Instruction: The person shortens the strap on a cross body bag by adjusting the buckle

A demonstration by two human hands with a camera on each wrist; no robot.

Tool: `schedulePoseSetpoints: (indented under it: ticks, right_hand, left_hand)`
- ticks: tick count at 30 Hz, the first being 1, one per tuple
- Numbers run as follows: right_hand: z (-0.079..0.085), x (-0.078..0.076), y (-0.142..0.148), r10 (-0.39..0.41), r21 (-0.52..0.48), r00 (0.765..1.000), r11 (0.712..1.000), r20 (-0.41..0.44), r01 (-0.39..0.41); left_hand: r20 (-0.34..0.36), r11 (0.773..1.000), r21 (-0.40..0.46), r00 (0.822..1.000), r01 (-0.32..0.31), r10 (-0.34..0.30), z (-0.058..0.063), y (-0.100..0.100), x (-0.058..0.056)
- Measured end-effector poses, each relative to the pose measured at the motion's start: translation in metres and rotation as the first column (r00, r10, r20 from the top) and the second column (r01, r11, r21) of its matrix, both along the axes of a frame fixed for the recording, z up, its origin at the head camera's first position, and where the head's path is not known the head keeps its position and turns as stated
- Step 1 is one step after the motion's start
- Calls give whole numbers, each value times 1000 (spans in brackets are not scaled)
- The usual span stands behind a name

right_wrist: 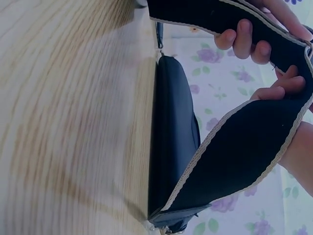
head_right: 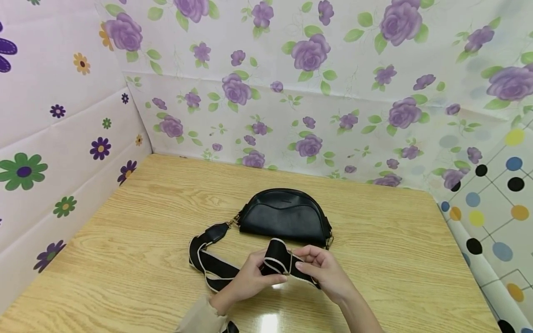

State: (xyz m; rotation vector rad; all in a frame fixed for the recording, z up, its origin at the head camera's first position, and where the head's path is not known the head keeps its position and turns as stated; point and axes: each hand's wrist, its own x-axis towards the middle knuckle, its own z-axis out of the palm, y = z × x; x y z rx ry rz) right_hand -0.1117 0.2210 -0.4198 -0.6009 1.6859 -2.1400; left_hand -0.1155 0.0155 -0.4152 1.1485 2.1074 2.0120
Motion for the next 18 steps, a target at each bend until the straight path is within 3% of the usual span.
schedulePoseSetpoints:
  ticks: [9, 18]
  right_hand:
    - [4, 1, -6, -18, -19, 999, 1000, 36, 18]
    - [2, -1, -3, -38, 43, 998, 998, 51, 36]
  left_hand:
    - [0, 1000, 2, 1000, 3, -3, -3, 3, 2]
    - [13, 1000, -1, 1000, 3, -3, -28, 8, -7]
